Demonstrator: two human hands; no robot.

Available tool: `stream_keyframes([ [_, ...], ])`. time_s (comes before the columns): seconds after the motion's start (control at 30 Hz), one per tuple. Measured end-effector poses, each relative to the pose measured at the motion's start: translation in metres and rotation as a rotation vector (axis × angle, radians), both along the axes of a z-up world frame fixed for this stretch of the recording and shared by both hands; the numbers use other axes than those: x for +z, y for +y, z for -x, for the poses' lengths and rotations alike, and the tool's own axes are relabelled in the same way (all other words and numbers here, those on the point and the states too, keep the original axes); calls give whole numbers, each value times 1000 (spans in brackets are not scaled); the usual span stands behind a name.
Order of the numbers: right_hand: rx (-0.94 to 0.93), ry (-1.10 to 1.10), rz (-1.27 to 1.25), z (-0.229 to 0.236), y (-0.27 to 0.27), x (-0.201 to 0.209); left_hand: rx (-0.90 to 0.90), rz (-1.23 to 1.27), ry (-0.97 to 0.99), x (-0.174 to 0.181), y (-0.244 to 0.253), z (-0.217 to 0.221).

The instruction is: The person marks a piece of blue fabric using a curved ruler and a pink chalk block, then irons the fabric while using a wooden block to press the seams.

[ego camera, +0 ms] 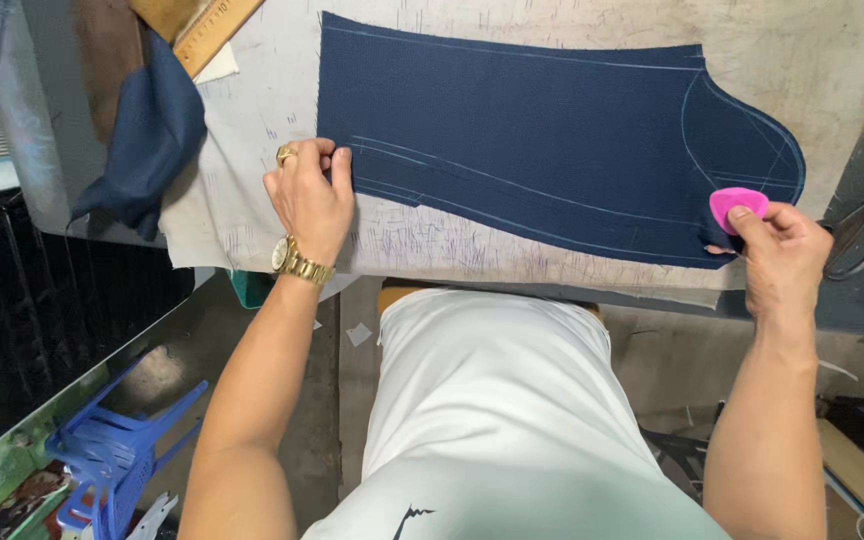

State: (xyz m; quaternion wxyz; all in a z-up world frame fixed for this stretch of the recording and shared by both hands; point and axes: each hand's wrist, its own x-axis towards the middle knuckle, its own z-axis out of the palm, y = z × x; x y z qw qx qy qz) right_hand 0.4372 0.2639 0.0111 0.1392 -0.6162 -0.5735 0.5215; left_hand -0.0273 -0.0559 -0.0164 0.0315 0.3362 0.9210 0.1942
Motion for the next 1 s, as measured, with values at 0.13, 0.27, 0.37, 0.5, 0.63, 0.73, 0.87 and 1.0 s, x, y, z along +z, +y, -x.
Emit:
stream_keyframes([
  [0.13, 56, 34, -30, -6, -2, -3, 76, 23, 31, -8, 14, 6],
  [0.27, 101, 45, -59, -10, 0, -15, 148, 36, 1, -22, 14, 17],
  [0.37, 112, 33, -77, -7, -1, -12, 83, 65, 34, -32, 11, 27],
  [0.5, 112, 37, -107, -9, -2, -15, -29, 24, 4, -25, 13, 40],
  [0.63, 85, 31, -123, -10, -6, -14, -140, -99, -105, -7, 19, 55],
  [0.73, 69, 50, -154, -10, -11, -18, -105, -184, -315, -1, 26, 70],
  [0.87, 15, -17, -215, -2, -35, -7, -204, -60, -523, 10, 22, 83],
  [1.0, -4, -147, -318, -6, -56, -2, -370, -9, -573, 14, 12, 87],
])
